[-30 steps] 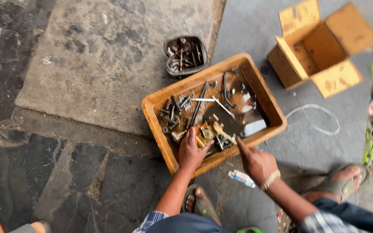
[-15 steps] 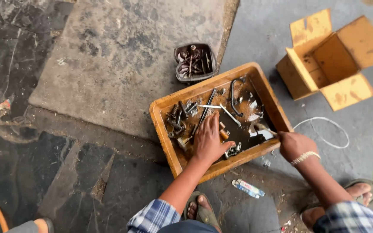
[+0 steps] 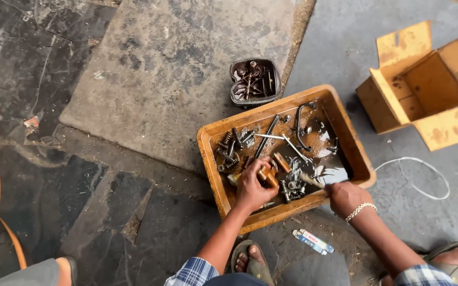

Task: Cleaning motorcycle engine components such as valve rockers and bolts using a brush and cleaning solution in a tray.

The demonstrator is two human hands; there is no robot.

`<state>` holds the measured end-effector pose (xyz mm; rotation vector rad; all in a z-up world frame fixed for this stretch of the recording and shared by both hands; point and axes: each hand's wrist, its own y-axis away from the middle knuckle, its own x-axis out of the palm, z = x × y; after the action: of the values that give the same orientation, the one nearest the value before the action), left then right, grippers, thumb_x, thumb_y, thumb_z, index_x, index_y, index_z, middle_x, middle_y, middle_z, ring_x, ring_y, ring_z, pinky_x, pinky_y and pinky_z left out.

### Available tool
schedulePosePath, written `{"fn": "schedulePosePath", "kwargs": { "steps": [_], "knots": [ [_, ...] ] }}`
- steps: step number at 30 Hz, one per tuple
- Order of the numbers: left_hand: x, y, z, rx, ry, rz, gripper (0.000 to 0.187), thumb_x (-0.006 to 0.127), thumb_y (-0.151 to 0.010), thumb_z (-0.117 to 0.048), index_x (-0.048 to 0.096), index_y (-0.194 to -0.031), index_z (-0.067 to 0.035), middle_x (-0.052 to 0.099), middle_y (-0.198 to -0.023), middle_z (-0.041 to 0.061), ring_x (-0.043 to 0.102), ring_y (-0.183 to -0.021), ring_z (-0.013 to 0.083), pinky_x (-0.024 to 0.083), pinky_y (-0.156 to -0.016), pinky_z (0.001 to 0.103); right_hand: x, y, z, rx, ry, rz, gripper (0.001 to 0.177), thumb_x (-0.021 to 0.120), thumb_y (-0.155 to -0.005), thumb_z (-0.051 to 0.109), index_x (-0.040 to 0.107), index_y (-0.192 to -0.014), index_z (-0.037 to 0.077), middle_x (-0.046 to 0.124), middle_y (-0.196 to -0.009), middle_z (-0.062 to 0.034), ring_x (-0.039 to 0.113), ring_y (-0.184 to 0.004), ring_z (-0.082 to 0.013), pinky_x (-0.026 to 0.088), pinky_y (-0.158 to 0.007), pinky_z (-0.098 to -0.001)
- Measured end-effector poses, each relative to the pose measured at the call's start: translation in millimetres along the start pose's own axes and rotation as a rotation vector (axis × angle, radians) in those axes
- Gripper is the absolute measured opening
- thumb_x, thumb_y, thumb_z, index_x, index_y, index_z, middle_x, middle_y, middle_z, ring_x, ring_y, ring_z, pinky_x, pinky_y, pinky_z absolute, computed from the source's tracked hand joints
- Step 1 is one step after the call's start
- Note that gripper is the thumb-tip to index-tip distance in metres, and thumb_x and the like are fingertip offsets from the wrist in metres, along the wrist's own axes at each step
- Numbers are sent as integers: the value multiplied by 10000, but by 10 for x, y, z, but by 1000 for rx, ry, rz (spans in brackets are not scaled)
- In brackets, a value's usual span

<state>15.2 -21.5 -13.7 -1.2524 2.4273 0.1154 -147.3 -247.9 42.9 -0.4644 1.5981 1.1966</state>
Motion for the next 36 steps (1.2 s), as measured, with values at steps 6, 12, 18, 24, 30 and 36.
{"fn": "schedulePosePath", "kwargs": {
  "steps": [6,12,18,24,30,36],
  "knots": [
    [-98,-111,-306,83,-119,-21,707,992,-596,-299,521,-1089,-108,677,-1248,156,664,-1151,348,504,-1001,481,-320,204,99,-20,-89,-64,266,579,-912,245,792,-1071,226,769,-919,-135,744,-842,-350,598,-754,-475],
    [19,-83,-184,66,-14,-63,707,960,-681,-338,547,-1199,-91,688,-1236,143,692,-1136,319,563,-980,434,-338,589,761,-28,-535,-123,294,640,-929,305,764,-1159,170,777,-766,-165,725,-612,-321,581,-625,-427],
    [-111,-63,-318,-32,-42,-61,688,966,-647,-291,579,-1178,-87,680,-1215,150,670,-1131,331,553,-947,441,136,609,1097,-14,-631,-340,312,621,-966,265,746,-1214,124,709,-802,-250,707,-702,-390,547,-633,-439],
    [-59,9,-220,53,-36,-57,594,973,-628,-279,574,-1028,-98,690,-1232,131,675,-1165,326,550,-967,439,91,785,1154,91,-794,-209,368,612,-945,264,701,-1282,145,687,-712,-260,705,-625,-358,535,-626,-410],
    [-110,-70,-285,-13,-20,-25,650,962,-616,-331,568,-1088,-118,677,-1104,96,692,-1088,284,562,-939,429,-106,637,1162,-88,-701,-376,352,638,-939,229,720,-1265,126,657,-676,-235,632,-516,-314,513,-541,-401],
    [-57,-92,-224,-5,-48,-4,602,959,-663,-352,570,-1061,-123,682,-1146,87,686,-1100,279,559,-925,441,-263,693,1154,11,-665,-222,357,635,-935,236,712,-1270,143,664,-582,-209,623,-428,-271,495,-500,-411]
  ]
}}
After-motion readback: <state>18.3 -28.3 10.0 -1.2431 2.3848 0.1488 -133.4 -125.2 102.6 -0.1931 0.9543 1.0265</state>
